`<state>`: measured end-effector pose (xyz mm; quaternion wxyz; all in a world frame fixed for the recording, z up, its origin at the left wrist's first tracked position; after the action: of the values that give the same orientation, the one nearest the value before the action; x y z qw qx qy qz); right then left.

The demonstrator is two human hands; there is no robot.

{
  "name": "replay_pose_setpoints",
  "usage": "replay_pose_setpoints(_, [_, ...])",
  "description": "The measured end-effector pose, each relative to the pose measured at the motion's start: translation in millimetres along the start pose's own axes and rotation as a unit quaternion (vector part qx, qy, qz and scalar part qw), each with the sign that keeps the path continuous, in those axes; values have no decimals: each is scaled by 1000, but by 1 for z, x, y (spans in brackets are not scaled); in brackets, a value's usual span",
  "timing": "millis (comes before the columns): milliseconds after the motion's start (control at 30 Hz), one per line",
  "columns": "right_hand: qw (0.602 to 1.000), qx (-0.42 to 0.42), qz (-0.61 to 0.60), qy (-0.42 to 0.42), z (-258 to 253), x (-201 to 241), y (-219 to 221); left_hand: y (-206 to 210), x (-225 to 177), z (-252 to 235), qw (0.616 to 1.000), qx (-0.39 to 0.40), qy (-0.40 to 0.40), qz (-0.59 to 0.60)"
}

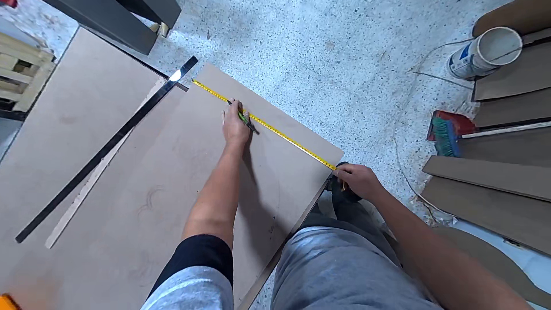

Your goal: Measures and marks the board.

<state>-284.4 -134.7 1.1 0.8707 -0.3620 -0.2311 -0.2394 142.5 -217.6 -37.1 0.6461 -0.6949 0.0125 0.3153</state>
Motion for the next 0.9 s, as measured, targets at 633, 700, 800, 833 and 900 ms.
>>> replay_pose_setpoints(633, [1000,7,-5,26,-7,-38,7,14,-5,13,996,-18,70,-45])
replay_pose_setpoints(700, [1000,6,-8,25,-7,-38,7,16,-3,13,996,-22,71,-47])
replay_pose_setpoints(800, [1000,6,-12,22,-6,-38,9,16,-4,13,996,-17,65,-51])
replay_pose_setpoints(833, [1000,5,-17,20,-6,-39,10,16,-4,12,997,-16,65,-49])
replay_pose_setpoints(900, [999,6,-21,24,-6,-38,10,17,-2,12,996,-18,66,-52])
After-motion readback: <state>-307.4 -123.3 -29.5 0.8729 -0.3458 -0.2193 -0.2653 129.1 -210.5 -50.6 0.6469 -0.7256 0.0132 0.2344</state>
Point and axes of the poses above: each hand's wrist, its own z-axis away from the middle knuckle, its own y-axis out of the palm, x = y × z, the point moved 5 cm from there along -z, towards the middle knuckle, and after that the axes turned 3 degrees about -x, right-handed, at the moved point
